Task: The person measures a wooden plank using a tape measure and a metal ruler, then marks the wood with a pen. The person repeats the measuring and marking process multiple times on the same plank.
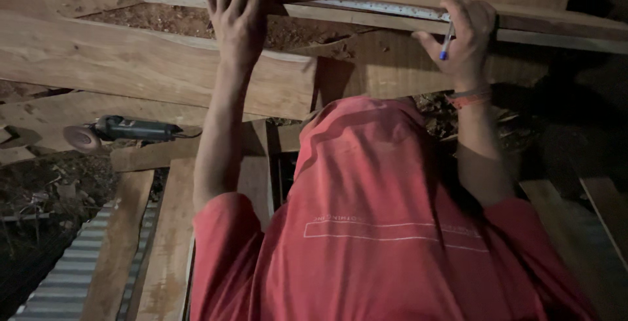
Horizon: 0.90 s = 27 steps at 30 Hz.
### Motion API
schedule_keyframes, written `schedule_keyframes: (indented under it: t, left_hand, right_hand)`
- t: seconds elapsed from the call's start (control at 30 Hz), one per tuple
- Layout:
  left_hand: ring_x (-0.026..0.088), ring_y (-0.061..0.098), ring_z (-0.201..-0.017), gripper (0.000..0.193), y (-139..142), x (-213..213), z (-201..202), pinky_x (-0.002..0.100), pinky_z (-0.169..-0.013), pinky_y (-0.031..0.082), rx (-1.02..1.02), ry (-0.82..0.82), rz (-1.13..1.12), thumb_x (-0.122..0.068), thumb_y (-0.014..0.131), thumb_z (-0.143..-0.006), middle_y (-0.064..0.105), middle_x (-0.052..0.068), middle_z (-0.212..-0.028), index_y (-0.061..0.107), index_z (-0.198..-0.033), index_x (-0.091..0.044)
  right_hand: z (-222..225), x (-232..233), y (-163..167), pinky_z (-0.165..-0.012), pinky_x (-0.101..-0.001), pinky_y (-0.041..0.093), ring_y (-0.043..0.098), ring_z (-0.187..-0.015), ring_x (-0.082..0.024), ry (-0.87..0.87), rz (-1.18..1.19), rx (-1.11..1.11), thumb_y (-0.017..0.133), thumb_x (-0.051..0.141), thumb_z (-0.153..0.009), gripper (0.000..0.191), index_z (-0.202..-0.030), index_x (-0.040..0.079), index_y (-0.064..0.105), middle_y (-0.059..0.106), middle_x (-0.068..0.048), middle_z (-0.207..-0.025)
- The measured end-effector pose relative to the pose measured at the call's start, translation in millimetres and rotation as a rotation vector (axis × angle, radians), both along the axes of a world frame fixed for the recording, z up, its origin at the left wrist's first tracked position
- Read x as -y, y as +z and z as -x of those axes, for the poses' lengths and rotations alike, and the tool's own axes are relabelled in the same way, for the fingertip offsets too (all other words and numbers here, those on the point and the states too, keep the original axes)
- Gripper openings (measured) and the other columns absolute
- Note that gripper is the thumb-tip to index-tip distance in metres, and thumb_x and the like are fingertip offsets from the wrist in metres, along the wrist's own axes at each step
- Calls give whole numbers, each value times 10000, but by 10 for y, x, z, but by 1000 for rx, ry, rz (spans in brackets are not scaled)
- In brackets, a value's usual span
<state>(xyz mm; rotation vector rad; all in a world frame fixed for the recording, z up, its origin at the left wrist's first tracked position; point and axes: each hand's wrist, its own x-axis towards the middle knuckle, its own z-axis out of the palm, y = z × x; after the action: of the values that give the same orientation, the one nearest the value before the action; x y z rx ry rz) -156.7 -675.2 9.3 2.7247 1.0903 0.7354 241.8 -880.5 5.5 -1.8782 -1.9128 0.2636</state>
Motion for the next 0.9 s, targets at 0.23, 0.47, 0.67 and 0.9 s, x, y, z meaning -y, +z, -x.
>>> schedule_keyframes:
  t: [0.23,0.47,0.67,0.9]
  left_hand:
    - [253,597,-1101,125,54,38,-26,484,-1028,386,9,15,56,-113,722,-982,680,19,-1178,669,-1093,-135]
    - [280,584,-1165,241,49,53,-26,502,-1058,372,-8,24,56,-131,733,-945,674,38,-1234,682,-1181,-118]
    - [281,589,-1170,251,58,64,-49,497,-1050,380,-13,21,80,-116,741,-943,678,39,-1238,684,-1187,-108]
    - [265,594,-1156,219,44,54,-81,482,-1050,373,-20,35,41,-161,767,-952,680,26,-1219,685,-1149,-113]
  right_hand:
    - [17,-3,87,-1094,-491,407,628,-1118,-302,-32,13,-65,864,538,-976,621,-1313,57,662,679,-113,-1157]
    - [371,-2,32,-525,-313,417,568,-639,-164,-389,34,-627,635,400,-1089,384,-1210,66,782,690,-52,-769]
    - [811,-152,43,-593,-228,509,708,-744,-104,-95,-59,-799,613,175,-1143,177,-1189,11,662,765,-55,-951]
    - [892,-436,-84,-730,-334,530,646,-776,-162,-20,-248,-513,669,137,-1008,142,-1023,34,765,723,-84,-847]
